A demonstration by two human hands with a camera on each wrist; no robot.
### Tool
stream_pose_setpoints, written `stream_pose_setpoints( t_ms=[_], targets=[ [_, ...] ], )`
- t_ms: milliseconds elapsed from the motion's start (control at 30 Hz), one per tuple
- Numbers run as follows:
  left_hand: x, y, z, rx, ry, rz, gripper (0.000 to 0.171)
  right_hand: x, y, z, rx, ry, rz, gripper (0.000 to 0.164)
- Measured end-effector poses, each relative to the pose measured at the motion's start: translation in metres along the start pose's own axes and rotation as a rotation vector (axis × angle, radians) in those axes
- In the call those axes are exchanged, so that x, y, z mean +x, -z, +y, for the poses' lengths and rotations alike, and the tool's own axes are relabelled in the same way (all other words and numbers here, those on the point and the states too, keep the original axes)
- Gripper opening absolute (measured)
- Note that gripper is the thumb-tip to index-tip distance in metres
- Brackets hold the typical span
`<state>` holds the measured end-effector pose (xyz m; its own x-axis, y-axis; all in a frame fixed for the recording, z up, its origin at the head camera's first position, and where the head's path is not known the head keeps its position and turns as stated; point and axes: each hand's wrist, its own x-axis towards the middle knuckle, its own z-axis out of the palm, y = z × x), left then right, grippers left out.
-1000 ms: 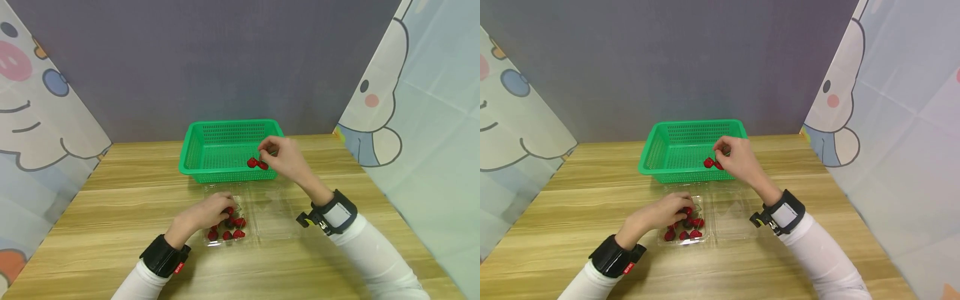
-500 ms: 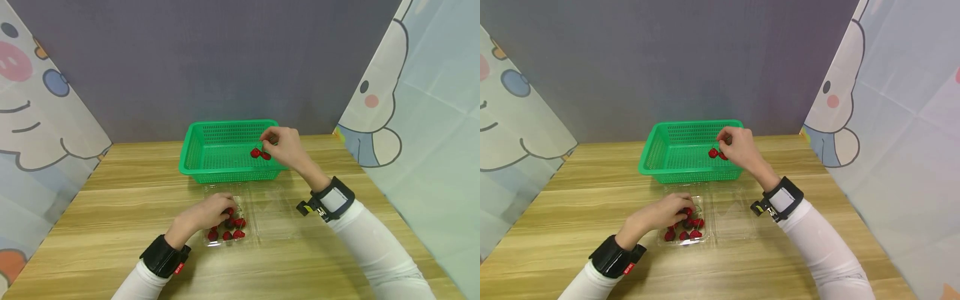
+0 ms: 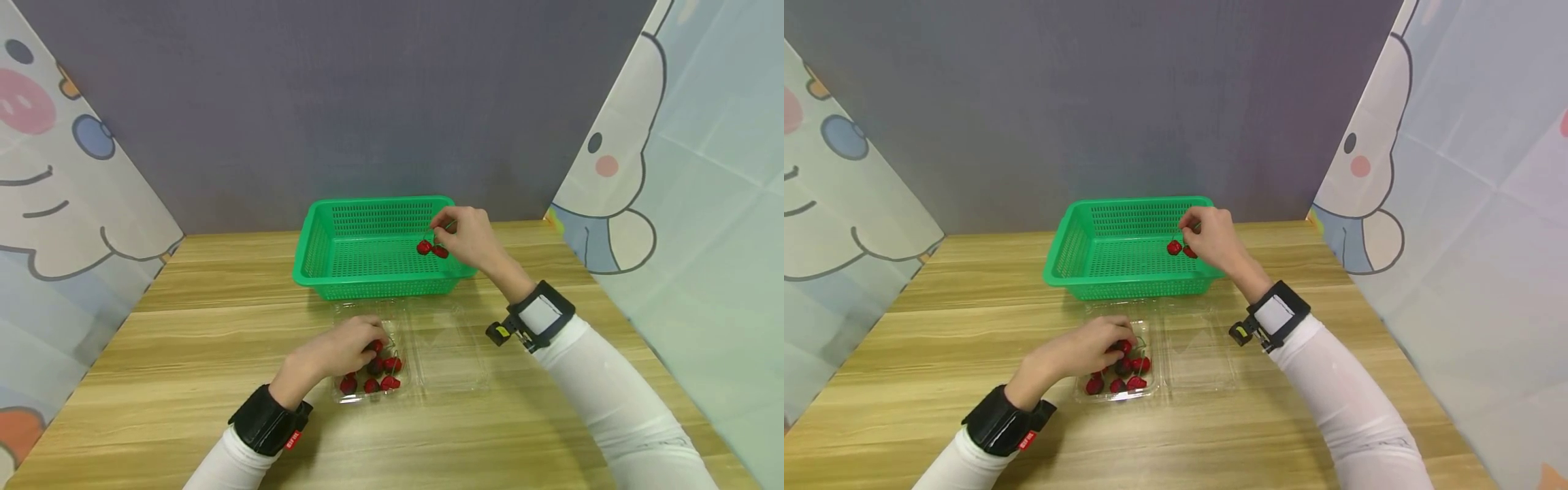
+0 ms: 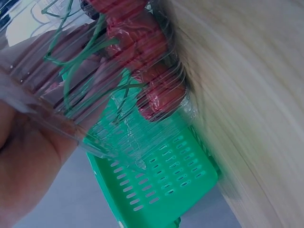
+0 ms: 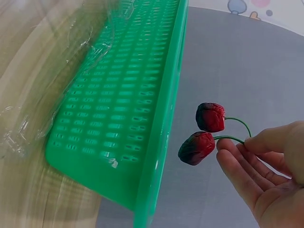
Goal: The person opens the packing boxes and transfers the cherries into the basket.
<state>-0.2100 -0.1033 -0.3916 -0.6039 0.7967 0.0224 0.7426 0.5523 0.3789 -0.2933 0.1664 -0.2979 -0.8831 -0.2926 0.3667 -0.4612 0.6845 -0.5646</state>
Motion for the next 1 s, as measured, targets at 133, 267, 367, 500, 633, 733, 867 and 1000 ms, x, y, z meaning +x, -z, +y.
stream_pose_setpoints(
  t_ms=[133,267,367,500,633,733,867,1000],
  targets=[
    [-0.001,0.0,0.001,-0.002,0.004,0.005,0.018,0.004,-0.002,0.005,-0.012,0.0,0.0,0.013],
    [-0.001,0.0,0.002,-0.004,0.009,0.006,0.019,0.008,-0.004,0.01,-0.034,-0.005,0.002,0.013],
    [-0.001,0.001,0.004,-0.002,0.01,0.007,0.019,0.01,-0.005,0.012,-0.051,-0.021,-0.008,0.013],
    [-0.002,0.002,0.007,0.005,0.007,0.006,0.019,0.013,-0.005,0.015,-0.07,-0.043,-0.032,0.015],
    [-0.002,0.002,0.008,0.009,0.009,0.007,0.019,0.017,-0.007,0.02,-0.09,-0.048,-0.061,0.017],
    [-0.002,0.002,0.008,0.01,0.012,0.008,0.02,0.02,-0.009,0.024,-0.107,-0.046,-0.083,0.019],
    [-0.002,0.002,0.008,0.011,0.01,0.013,0.02,0.024,-0.01,0.025,-0.128,-0.044,-0.104,0.018],
    [-0.002,0.002,0.008,0.015,0.004,0.021,0.02,0.027,-0.012,0.027,-0.155,-0.033,-0.107,0.017]
  ],
)
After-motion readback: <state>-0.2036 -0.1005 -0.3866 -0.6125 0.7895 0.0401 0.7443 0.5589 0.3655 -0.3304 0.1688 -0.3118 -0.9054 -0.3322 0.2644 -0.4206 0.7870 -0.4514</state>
